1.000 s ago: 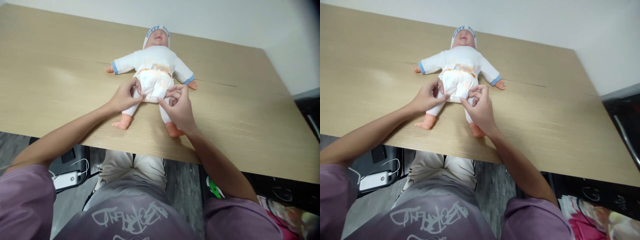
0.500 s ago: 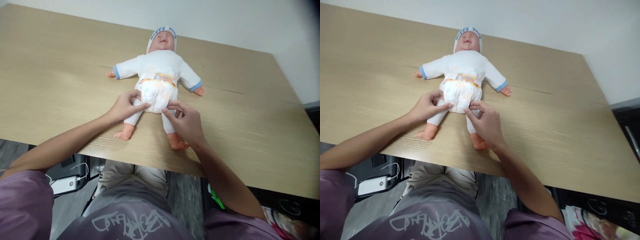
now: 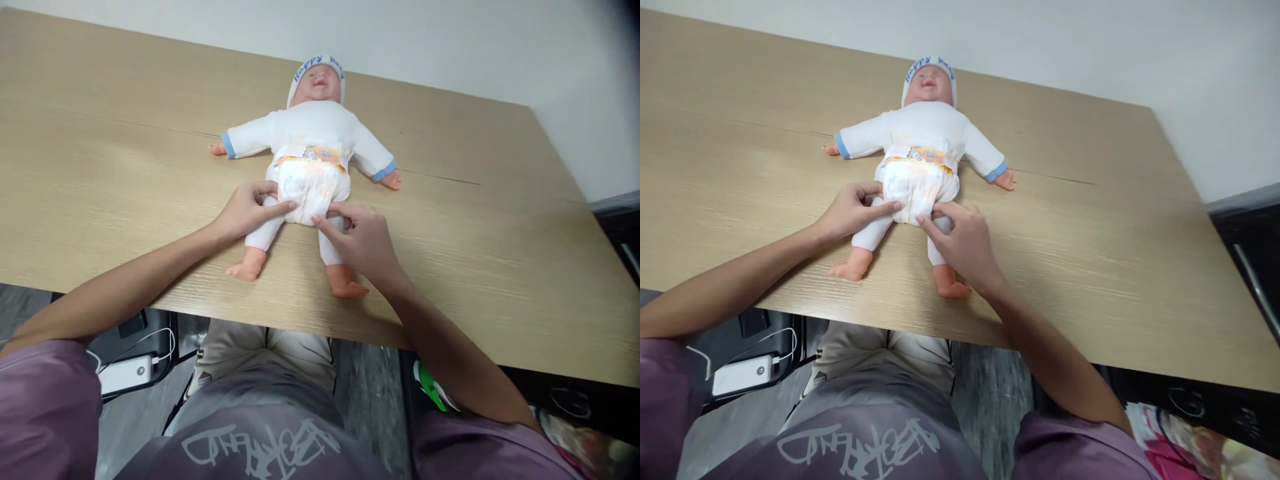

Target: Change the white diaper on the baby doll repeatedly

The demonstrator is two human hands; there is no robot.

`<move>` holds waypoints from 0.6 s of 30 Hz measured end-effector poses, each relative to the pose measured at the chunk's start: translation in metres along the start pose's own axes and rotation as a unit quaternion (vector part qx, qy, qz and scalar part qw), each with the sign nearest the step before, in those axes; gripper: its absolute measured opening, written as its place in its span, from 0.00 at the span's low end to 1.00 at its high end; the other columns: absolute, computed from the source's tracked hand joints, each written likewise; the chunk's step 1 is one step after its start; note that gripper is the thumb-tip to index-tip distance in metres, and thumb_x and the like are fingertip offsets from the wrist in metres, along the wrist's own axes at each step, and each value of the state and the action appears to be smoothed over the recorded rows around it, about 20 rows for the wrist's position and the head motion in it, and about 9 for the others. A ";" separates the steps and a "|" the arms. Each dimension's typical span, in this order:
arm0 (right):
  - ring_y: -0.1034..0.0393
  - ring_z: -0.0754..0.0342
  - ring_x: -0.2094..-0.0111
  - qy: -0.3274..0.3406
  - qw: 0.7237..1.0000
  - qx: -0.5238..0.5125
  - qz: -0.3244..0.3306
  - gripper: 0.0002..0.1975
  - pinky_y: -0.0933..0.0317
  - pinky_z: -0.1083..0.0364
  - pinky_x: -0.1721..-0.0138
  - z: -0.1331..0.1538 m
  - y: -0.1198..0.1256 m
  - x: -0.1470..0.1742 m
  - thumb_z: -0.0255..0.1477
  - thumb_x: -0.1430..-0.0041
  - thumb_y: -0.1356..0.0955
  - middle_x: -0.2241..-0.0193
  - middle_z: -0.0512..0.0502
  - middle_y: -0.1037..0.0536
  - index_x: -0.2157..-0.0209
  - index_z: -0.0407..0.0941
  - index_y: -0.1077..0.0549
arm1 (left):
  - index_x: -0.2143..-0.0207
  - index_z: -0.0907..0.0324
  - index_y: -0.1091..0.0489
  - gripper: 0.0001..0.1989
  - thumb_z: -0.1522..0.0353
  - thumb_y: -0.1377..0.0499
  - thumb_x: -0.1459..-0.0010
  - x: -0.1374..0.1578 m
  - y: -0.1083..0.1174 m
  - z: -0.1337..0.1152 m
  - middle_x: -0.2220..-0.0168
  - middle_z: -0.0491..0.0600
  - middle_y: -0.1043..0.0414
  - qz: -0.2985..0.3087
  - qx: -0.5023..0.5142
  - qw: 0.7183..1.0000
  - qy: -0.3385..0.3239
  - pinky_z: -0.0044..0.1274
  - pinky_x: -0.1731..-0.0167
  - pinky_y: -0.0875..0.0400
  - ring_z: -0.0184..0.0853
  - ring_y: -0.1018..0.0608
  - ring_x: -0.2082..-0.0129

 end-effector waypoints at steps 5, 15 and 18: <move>0.25 0.40 0.55 0.003 0.999 -0.033 -0.002 0.18 0.30 0.38 0.46 -0.007 -0.011 -0.004 0.48 0.26 0.27 0.63 0.45 0.17 0.67 0.51 0.22 | 0.63 0.58 0.18 0.23 0.47 0.24 0.38 -0.003 0.000 0.002 0.70 0.45 0.28 0.007 0.009 1.000 -0.003 0.29 0.70 0.43 0.32 0.33 0.71; 0.42 0.53 0.72 -0.128 0.969 -0.213 -0.006 0.26 0.44 0.52 0.72 -0.031 -0.013 0.004 0.59 0.34 0.22 0.75 0.53 0.35 0.67 0.50 0.21 | 0.62 0.57 0.20 0.25 0.45 0.24 0.38 -0.004 -0.005 0.017 0.61 0.48 0.16 0.001 0.179 0.983 0.038 0.28 0.62 0.26 0.36 0.18 0.62; 0.47 0.55 0.73 -0.124 0.966 -0.228 -0.015 0.28 0.48 0.52 0.72 -0.030 -0.011 0.007 0.60 0.35 0.21 0.75 0.55 0.41 0.68 0.49 0.24 | 0.62 0.58 0.19 0.26 0.46 0.21 0.42 -0.002 -0.001 0.021 0.61 0.49 0.15 -0.031 0.195 0.979 0.048 0.27 0.62 0.25 0.35 0.17 0.62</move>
Point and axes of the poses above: each hand's wrist, its own x-axis away from the middle knuckle, its own y-axis out of the back of the hand, z = x × y, the point moved 10 cm from there along -x, towards the middle knuckle
